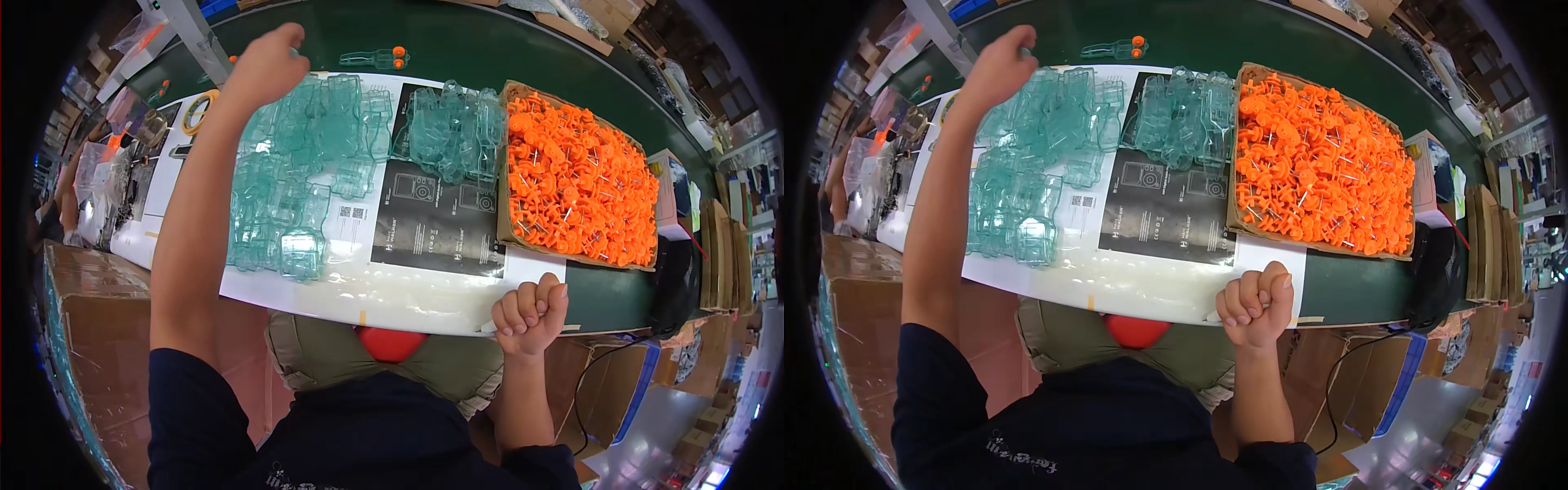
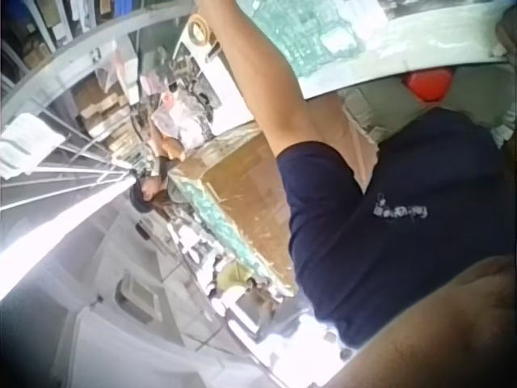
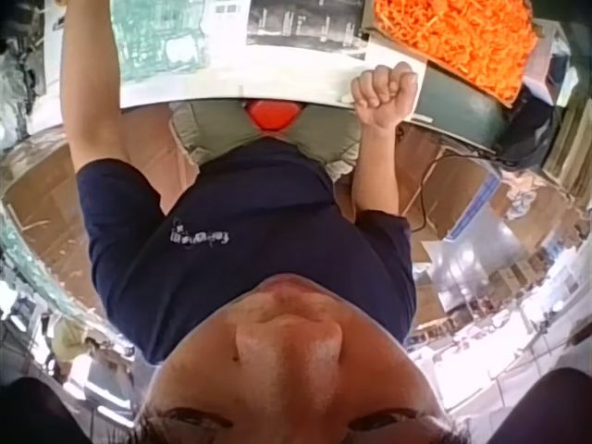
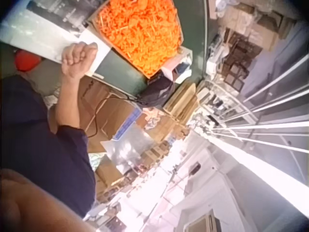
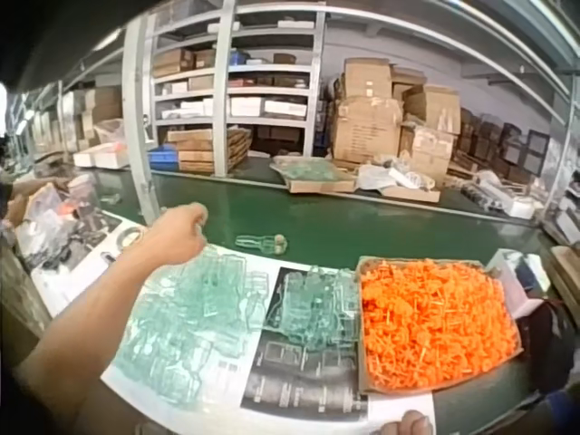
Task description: The person assembles small orange and green plastic components by hand at a factory workstation.
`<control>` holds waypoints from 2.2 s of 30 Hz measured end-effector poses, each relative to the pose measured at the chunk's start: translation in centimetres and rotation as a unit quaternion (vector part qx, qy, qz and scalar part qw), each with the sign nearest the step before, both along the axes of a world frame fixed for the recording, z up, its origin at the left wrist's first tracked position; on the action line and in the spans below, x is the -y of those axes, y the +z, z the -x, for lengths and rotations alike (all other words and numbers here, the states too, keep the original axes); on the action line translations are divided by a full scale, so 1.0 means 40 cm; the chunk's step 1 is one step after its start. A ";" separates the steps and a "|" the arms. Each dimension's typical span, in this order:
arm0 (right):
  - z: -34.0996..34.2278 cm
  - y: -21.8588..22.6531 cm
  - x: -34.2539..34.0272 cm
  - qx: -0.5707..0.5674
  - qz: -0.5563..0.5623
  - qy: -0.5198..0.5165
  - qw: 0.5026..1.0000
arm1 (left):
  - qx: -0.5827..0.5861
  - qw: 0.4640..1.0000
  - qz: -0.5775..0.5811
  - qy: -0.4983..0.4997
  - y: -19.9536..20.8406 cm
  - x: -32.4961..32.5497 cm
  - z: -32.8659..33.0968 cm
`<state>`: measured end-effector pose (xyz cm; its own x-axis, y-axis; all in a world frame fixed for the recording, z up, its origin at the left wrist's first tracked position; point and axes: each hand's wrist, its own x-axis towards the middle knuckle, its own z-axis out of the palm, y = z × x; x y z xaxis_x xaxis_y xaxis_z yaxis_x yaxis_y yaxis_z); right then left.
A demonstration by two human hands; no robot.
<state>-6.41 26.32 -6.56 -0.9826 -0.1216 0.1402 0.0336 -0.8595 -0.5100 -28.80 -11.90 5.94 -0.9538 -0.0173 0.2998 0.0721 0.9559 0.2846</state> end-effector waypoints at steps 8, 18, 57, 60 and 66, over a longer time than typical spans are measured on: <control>-0.003 -0.002 0.000 0.041 0.014 -0.016 0.999 | 0.068 0.871 -0.135 -0.467 -0.061 -0.293 -0.385; 0.036 0.177 -0.040 0.059 -0.612 -0.250 0.748 | -0.011 0.900 -0.033 -0.434 -0.177 -0.373 -0.481; 0.117 0.212 -0.037 -0.318 -0.621 0.042 0.715 | 0.175 0.622 -0.689 -0.328 -0.201 -0.387 -0.543; 0.115 0.210 -0.025 -0.330 -0.633 0.036 0.699 | 0.210 0.545 -0.746 -0.320 -0.197 -0.394 -0.560; 0.083 0.183 0.021 -0.226 -0.635 -0.105 0.731 | 0.095 0.607 -0.703 -0.358 -0.224 -0.408 -0.570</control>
<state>-9.73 25.47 0.75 -0.8862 -0.2885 0.3625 -0.4505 0.3540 -0.8196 -5.99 4.43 -3.04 -0.8829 0.3110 0.3517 0.1629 -0.4996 0.8508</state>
